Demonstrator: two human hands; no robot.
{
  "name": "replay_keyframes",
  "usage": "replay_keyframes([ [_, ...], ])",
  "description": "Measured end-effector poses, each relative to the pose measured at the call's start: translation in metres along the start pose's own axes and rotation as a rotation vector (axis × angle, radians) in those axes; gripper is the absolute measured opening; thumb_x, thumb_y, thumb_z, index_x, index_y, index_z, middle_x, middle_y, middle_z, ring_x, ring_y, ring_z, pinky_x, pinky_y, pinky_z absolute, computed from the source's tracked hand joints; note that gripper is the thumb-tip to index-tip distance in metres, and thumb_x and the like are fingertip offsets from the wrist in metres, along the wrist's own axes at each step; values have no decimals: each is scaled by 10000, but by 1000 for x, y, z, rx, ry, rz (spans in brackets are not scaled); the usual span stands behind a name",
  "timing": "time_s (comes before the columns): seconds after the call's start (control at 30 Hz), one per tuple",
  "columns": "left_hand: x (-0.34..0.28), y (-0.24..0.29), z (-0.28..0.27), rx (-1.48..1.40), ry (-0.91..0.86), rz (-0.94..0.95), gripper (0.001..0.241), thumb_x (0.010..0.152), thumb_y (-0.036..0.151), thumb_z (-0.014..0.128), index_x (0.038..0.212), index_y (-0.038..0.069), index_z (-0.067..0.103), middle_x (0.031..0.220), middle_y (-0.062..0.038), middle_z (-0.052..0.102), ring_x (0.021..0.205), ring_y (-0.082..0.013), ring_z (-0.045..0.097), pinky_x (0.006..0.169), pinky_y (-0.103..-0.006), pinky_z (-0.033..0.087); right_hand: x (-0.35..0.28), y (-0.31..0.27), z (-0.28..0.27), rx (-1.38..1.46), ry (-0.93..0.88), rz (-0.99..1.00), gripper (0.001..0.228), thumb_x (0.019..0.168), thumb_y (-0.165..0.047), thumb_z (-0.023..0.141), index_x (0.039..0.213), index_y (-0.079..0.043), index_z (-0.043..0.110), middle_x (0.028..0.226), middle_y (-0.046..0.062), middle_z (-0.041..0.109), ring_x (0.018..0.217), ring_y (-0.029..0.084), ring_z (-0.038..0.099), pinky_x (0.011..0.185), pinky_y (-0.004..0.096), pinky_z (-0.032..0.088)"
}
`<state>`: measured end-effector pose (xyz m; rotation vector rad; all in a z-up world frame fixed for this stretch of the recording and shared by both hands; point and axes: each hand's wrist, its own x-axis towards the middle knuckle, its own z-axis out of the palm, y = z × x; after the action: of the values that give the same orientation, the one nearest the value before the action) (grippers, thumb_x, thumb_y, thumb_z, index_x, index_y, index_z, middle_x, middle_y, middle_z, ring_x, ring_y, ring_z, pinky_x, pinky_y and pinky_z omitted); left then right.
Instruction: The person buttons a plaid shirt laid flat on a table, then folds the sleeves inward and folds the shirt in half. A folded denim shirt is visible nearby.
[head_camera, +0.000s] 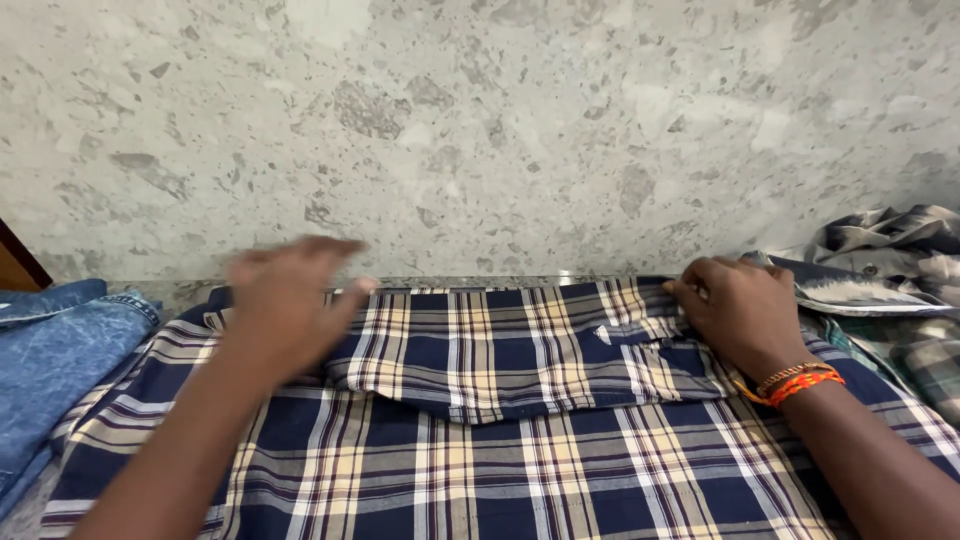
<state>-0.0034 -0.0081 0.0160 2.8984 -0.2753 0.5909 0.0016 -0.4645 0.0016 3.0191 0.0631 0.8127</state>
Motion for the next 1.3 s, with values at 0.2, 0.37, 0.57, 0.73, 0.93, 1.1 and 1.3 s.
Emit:
replay_keyframes([
  [0.2,-20,37,38,60,-477,193,695,983,657,265,1604,347,223,1703,-25,127,1558,-271,104,1201,-667,-42,-2,11,19,42,-140,41,373,932,-499,628,1003,-154,751,976,79,753,904,320,718,754,486,559],
  [0.37,-18,33,25,-11,-590,109,761,903,734,285,1600,440,200,1723,50,86,1593,-225,52,1253,-576,36,-4,9,10,60,-159,64,412,937,-521,625,1002,-135,752,1010,91,754,936,323,725,793,471,575],
  [0.57,-24,49,7,35,-617,107,836,862,782,350,1604,441,173,1718,37,66,1588,-235,36,1255,-572,-2,-8,-21,-15,-163,-199,107,448,910,-526,615,1217,-211,701,1267,47,685,1169,289,633,1021,540,428],
  [0.73,-21,67,35,100,-476,257,786,1001,688,249,1598,177,265,1715,-95,136,1610,-285,71,1271,-588,-15,-10,-105,-24,193,-146,-256,704,930,-574,532,1410,-60,538,1458,161,551,1332,325,523,1115,484,380],
  [0.93,-28,84,62,11,-415,365,797,943,378,374,1607,17,121,1669,-227,94,1525,-358,103,1182,-535,58,-35,-195,-22,462,-484,-392,904,982,-677,342,1564,14,294,1585,246,354,1471,393,339,1207,514,259],
  [1.1,-32,78,37,18,-466,234,927,958,662,376,1602,37,144,1710,-155,111,1575,-311,131,1259,-442,126,-31,-170,-9,208,-588,-273,1024,874,-804,174,1618,-104,100,1712,119,69,1574,330,16,1220,586,6],
  [1.3,-25,37,16,66,-607,32,1231,773,952,247,1613,95,-28,1714,-103,-76,1564,-310,-21,1223,-455,117,-24,-87,16,47,-570,-153,1112,841,-884,142,1610,-91,16,1689,118,-8,1558,294,-25,1196,570,-79],
])
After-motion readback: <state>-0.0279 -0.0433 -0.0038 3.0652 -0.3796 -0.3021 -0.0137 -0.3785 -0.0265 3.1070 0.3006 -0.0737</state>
